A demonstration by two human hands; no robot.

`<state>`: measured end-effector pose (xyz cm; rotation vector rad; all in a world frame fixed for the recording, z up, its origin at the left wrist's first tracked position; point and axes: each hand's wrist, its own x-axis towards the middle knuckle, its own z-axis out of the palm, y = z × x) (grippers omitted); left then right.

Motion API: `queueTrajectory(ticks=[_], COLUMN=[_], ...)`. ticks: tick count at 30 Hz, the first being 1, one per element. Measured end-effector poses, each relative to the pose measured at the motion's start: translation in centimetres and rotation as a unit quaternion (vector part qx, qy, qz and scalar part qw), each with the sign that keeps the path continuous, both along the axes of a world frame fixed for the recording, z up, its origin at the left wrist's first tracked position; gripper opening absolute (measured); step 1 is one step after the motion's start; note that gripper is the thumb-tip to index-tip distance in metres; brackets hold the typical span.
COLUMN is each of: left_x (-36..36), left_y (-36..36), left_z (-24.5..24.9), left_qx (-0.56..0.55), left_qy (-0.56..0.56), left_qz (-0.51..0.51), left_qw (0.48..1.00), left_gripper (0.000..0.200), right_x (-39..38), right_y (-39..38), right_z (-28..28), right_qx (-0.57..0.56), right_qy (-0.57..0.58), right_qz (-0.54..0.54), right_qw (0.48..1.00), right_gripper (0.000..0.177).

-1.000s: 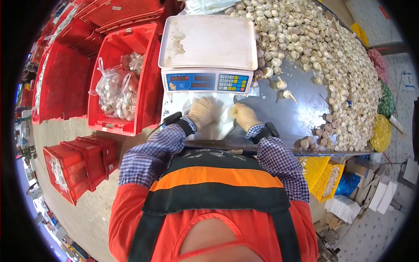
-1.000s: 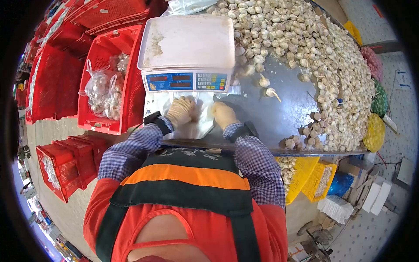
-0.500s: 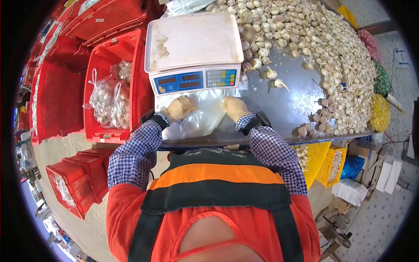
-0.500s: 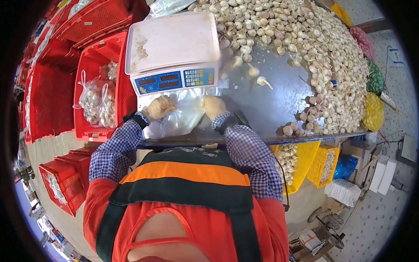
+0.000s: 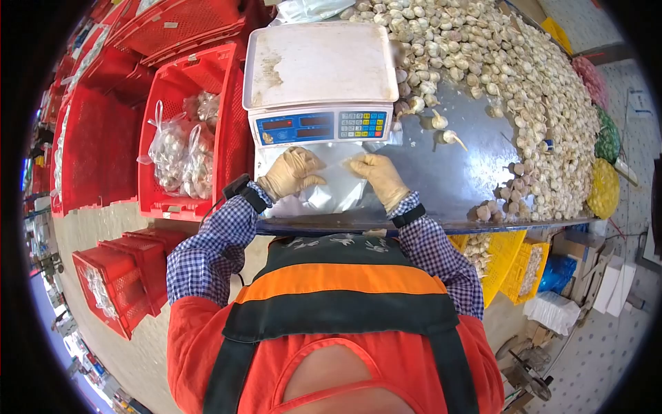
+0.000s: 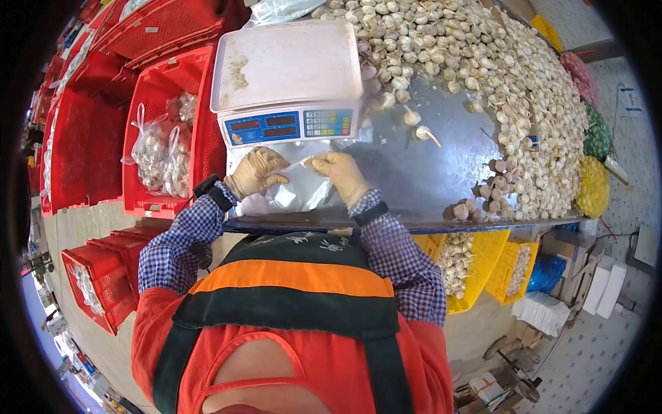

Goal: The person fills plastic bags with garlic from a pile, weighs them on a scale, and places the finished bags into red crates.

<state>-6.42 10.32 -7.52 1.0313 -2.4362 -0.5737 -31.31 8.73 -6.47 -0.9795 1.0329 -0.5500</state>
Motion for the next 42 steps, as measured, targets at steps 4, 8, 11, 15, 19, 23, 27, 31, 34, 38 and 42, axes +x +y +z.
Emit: queueTrajectory(ticks=[4, 8, 11, 15, 19, 23, 27, 31, 34, 38, 42], left_x=[-4.1, -10.0, -13.1, -13.2, -11.6, -19.7, -26.5, -24.3, -24.9, -26.2, -27.4], left_y=[0.1, 0.1, -0.5, -1.7, -2.2, -1.8, -2.7, -2.1, -1.0, -0.8, -1.2], left_z=[4.1, 8.0, 7.9, 6.9, 3.5, 9.2, 6.8, 6.7, 8.9, 8.8, 8.2], left_qx=[0.076, 0.189, 0.238, 0.218, 0.083, 0.085, 0.071, -0.034, 0.046, -0.095, -0.018], left_qy=[0.133, 0.28, 0.374, 0.342, -0.019, 0.198, -0.048, -0.014, 0.051, 0.296, 0.111], left_qz=[0.148, 0.173, 0.155, 0.22, 0.236, 0.127, 0.083, 0.258, 0.302, 0.207, 0.234], left_qw=[0.977, 0.925, 0.883, 0.887, 0.968, 0.968, 0.993, 0.965, 0.951, 0.928, 0.966], left_gripper=[0.041, 0.035, 0.022, 0.009, 0.016, 0.074, 0.042, 0.015, 0.034, 0.063, 0.04], right_x=[-0.8, -2.4, -4.7, -12.0, -23.5, -19.6, -18.1, -24.3, -27.6, -21.0, -18.9], right_y=[0.3, 0.0, -0.1, 0.2, -2.1, -0.7, -0.4, -4.5, -7.0, -6.4, -5.5], right_z=[4.3, 5.3, 5.6, 7.2, 3.0, 7.7, 12.1, 10.1, 8.1, 10.4, 10.1], right_qx=[-0.088, -0.164, -0.064, 0.049, 0.044, -0.143, -0.165, -0.323, -0.318, -0.27, -0.243], right_qy=[0.098, 0.184, -0.018, -0.291, -0.519, 0.138, 0.081, 0.358, 0.31, 0.226, 0.078], right_qz=[-0.045, -0.053, -0.118, -0.322, -0.269, -0.101, 0.032, 0.218, 0.235, 0.198, 0.238], right_qw=[0.99, 0.968, 0.991, 0.9, 0.81, 0.975, 0.982, 0.849, 0.865, 0.914, 0.937], right_gripper=[0.023, 0.022, 0.02, 0.024, 0.026, 0.018, 0.016, 0.032, 0.023, 0.016, 0.016])
